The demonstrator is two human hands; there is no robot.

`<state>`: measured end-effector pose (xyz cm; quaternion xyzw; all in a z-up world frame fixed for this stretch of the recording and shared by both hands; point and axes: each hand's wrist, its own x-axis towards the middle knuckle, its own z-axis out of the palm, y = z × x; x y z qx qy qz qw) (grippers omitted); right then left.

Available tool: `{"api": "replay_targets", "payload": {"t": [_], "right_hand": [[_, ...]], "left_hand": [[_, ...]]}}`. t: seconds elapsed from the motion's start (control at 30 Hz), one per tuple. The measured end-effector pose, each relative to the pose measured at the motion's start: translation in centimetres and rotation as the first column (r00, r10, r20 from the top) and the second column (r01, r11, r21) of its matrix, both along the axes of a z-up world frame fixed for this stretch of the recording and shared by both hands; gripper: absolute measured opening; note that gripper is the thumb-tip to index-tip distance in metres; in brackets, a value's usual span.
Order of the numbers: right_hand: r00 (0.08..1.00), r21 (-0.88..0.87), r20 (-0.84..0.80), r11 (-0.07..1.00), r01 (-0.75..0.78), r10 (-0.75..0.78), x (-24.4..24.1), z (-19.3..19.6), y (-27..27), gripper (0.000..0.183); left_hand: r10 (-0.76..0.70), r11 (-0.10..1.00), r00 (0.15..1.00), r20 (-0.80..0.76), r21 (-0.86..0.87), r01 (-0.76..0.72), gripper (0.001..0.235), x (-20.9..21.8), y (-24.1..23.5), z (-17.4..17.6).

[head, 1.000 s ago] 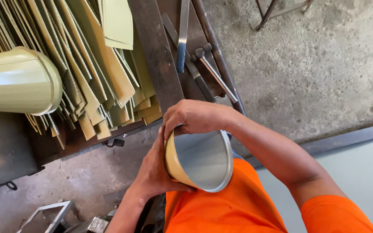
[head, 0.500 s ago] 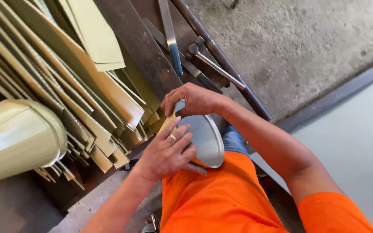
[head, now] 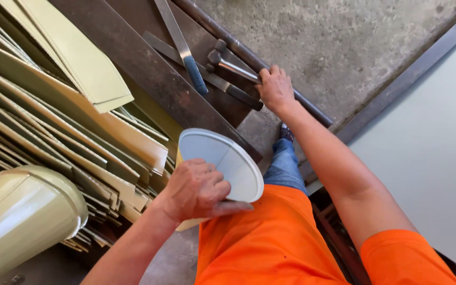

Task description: Use a hammer to shape and flatten the edge of a metal cone against a metal rod.

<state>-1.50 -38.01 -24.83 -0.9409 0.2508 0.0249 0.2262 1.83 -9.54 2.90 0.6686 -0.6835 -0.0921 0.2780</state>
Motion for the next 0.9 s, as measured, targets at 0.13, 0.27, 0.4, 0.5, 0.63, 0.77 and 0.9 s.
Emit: {"api": "replay_targets", "payload": {"t": [0.13, 0.27, 0.4, 0.5, 0.63, 0.77, 0.9], "right_hand": [[0.999, 0.000, 0.012, 0.999, -0.036, 0.036, 0.3, -0.1, -0.7, 0.027], [0.997, 0.041, 0.067, 0.998, 0.044, -0.046, -2.7, 5.0, -0.1, 0.029], [0.947, 0.317, 0.187, 0.928, 0.194, -0.262, -9.7, 11.1, 1.9, 0.032], [0.899, 0.531, 0.203, 0.815, 0.232, -0.388, -12.2, 13.9, 3.5, 0.031], [0.849, 0.539, 0.196, 0.777, 0.324, -0.490, -14.1, 12.9, 4.7, 0.028], [0.934, 0.451, 0.045, 0.841, 0.298, -0.355, -15.2, 11.2, 4.3, 0.033], [0.891, 0.438, 0.102, 0.824, 0.358, -0.442, -14.2, 12.7, 4.1, 0.038]], "left_hand": [[-0.004, 1.000, 1.000, -0.002, -0.007, 0.004, 0.063, 0.3, -1.6, -0.4], [-0.061, 0.997, 0.997, 0.047, 0.044, 0.058, 0.062, 0.4, -3.2, -0.8], [-0.136, 0.985, 0.991, 0.019, 0.106, 0.133, 0.060, 1.0, -3.5, -0.7], [-0.223, 0.971, 0.974, 0.043, 0.099, 0.218, 0.055, 1.1, -4.1, -1.0], [-0.195, 0.973, 0.980, 0.022, 0.129, 0.191, 0.056, 1.1, -4.9, -0.9], [-0.211, 0.966, 0.977, 0.021, 0.155, 0.205, 0.057, 1.6, -5.2, -0.5], [-0.216, 0.961, 0.976, 0.020, 0.182, 0.209, 0.058, 1.9, -5.6, -0.1]]}}
